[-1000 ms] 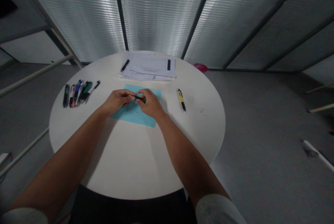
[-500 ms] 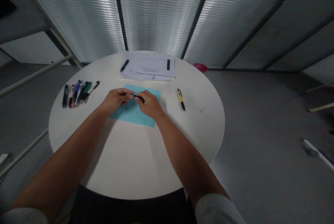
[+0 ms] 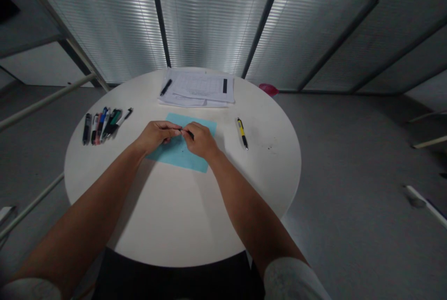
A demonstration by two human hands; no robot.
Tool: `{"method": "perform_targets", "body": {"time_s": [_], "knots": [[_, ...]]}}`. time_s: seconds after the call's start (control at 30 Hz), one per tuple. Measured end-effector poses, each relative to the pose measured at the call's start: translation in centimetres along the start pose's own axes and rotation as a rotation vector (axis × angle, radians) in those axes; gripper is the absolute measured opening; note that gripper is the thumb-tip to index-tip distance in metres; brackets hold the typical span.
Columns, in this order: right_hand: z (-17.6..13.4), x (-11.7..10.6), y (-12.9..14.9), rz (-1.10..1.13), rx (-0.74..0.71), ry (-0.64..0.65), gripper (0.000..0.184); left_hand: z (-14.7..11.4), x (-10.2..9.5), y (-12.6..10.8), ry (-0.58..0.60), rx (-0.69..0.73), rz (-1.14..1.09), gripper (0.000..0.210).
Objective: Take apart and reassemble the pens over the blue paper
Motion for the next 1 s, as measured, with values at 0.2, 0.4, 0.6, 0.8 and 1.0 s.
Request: {"method": "perform_targets", "body": {"time_s": [0.2,0.4,0.6,0.8,1.0], "knots": [[0.0,-0.1,0.3,0.024,0.027,0.024,0.009,-0.1,0.1,-0.3,0.012,0.004,-0.002,0.034],[0.2,0.1,-0.1,0.081,0.097,-0.015,0.020,-0.2,-0.5,-0.4,-0.014,0.021,0.010,0.036],[0.3,-0.6,0.0,0.084,0.054,0.019,0.008,0.1,-1.0,0.1,-0.036,0.050,-0.041,0.035],[0.0,-0.5,0.3,0.053,0.017,0.039,0.016,0.1,-0.7,0.1,-0.004,0.041,-0.034,0.033],[-0.1,0.1,-0.3,0.040,0.075,0.000,0.012,0.1,-0.6,-0.1,-0.018,0.042,-0.035,0.036]]}}
Point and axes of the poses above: each hand's wrist, its own z-axis towards the middle knuckle, its own x-axis out of the palm, y = z × x, the point moved 3 cm from there along z, towards the middle knuckle, and after that the axes turned 14 degrees about y, right-handed, at the moved point
